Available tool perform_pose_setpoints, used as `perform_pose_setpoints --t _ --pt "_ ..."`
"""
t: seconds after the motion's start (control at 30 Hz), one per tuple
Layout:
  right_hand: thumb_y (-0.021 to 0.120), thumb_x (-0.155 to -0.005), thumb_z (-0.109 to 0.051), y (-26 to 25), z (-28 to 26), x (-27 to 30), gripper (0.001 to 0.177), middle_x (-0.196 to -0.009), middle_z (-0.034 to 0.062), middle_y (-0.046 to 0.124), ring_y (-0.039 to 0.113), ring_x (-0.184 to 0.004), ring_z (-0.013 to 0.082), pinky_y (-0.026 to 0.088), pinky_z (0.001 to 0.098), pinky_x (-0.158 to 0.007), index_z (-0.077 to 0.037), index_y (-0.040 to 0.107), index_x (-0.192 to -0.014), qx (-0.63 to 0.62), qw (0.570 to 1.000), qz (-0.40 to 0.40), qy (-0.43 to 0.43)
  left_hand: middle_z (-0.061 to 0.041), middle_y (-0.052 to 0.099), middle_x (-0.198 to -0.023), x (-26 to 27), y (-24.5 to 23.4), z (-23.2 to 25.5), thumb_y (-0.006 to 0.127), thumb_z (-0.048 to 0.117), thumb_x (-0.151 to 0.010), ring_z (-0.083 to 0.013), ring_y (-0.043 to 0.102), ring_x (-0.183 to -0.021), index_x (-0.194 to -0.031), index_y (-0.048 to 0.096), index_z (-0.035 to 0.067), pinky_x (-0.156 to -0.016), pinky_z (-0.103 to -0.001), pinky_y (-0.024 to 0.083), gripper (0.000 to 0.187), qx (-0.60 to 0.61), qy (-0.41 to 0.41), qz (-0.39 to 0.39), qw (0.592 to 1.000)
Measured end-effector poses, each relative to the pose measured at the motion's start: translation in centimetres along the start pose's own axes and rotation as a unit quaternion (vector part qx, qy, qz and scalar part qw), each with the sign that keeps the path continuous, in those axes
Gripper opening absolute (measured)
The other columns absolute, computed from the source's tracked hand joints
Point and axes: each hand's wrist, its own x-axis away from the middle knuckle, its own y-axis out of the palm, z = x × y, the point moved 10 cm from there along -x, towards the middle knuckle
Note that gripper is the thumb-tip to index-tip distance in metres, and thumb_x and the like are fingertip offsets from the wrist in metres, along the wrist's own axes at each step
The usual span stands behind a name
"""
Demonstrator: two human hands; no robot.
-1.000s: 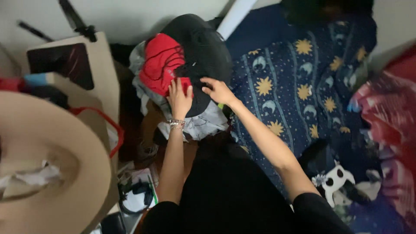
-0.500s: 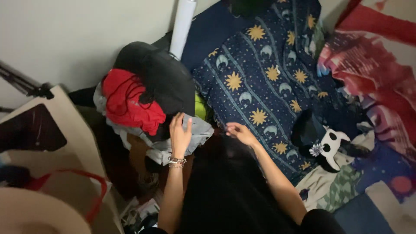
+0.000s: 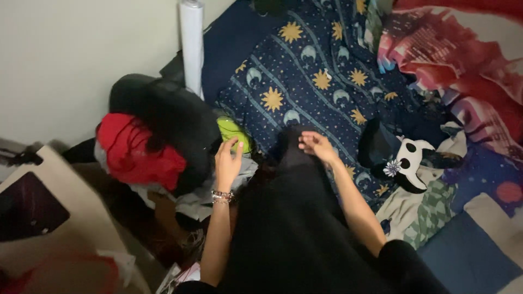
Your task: Tidying a bedroom by picking up clothes, hats, and other items from the bed and moving them to a chair or side table.
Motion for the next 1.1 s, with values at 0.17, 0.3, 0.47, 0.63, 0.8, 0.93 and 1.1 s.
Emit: perform_pose_setpoints --t 0.17,0.3,0.47,0.63,0.8,0.93,1.1 --pt "0.058 -0.104 -0.026 -3.7 -5.9 -4.7 0.037 -0.122 0.0037 0.073 0.073 -0.103 0.0162 0.058 0.0312 -0.084 -0.01 0.06 -0.137 0.011 1.0 0.017 0.004 -0.019 0.072 -0.117 -4.5 5.1 -0.3 0.065 0.027 -0.102 -0.0376 0.069 -0.11 -0.122 0.068 -0.001 -0.096 -0.042 0.053 0.035 0.034 0.043 0.018 0.998" --pt "0.058 -0.104 -0.024 -8.2 -9.9 -11.5 0.037 -0.123 0.0041 0.072 0.073 -0.105 0.0174 0.057 0.0318 -0.084 -0.009 0.059 -0.138 0.031 0.999 -0.004 0.014 -0.02 0.071 -0.122 -11.1 11.0 0.1 0.065 0.028 -0.103 -0.0343 0.068 -0.113 -0.13 0.064 -0.003 -0.097 -0.044 0.053 0.041 0.064 0.004 0.01 0.998" --pt "0.059 -0.103 -0.027 -15.2 -13.0 -22.7 0.04 -0.126 0.0034 0.071 0.073 -0.108 0.0175 0.058 0.0319 -0.088 -0.009 0.057 -0.139 0.045 0.998 -0.002 0.039 -0.018 0.069 -0.117 -23.1 22.4 -2.3 0.065 0.033 -0.1 -0.0315 0.069 -0.102 -0.131 0.062 -0.002 -0.087 -0.043 0.056 0.047 0.069 -0.071 -0.036 0.994" --pt "0.063 -0.102 -0.031 -23.7 -14.6 -36.2 0.044 -0.127 0.0048 0.071 0.072 -0.11 0.0189 0.058 0.0326 -0.089 -0.011 0.057 -0.14 0.072 0.996 -0.005 0.055 -0.016 0.07 -0.108 -34.4 34.5 -5.1 0.067 0.036 -0.099 -0.0313 0.07 -0.094 -0.121 0.064 -0.001 -0.083 -0.043 0.056 0.044 0.017 -0.113 -0.088 0.99" --pt "0.072 -0.101 -0.029 -29.3 -13.4 -51.1 0.045 -0.112 0.0136 0.07 0.067 -0.097 0.0253 0.057 0.0385 -0.082 -0.005 0.066 -0.138 0.146 0.989 -0.003 -0.037 -0.02 0.066 -0.103 -42.3 45.0 -11.4 0.07 0.036 -0.095 -0.0381 0.064 -0.098 -0.112 0.06 0.001 -0.086 -0.048 0.053 0.041 -0.056 -0.106 -0.096 0.988" --pt "0.076 -0.101 -0.028 -28.7 -16.3 -60.4 0.045 -0.112 0.0139 0.068 0.066 -0.098 0.0276 0.057 0.0393 -0.083 -0.004 0.065 -0.137 0.174 0.978 -0.022 -0.112 -0.022 0.064 -0.107 -47.1 50.4 -15.0 0.077 0.043 -0.09 -0.0436 0.061 -0.099 -0.114 0.059 0.003 -0.086 -0.052 0.052 0.05 -0.124 -0.112 -0.079 0.983" --pt "0.078 -0.095 -0.03 -22.8 -26.6 -65.4 0.054 -0.133 0.0133 0.06 0.065 -0.116 0.0312 0.056 0.0426 -0.095 -0.01 0.059 -0.141 0.328 0.918 0.0 -0.221 -0.029 0.053 -0.121 -49.9 55.8 -21.9 0.079 0.057 -0.084 -0.0494 0.058 -0.103 -0.12 0.049 0.004 -0.08 -0.06 0.053 0.07 -0.206 -0.233 -0.185 0.932"
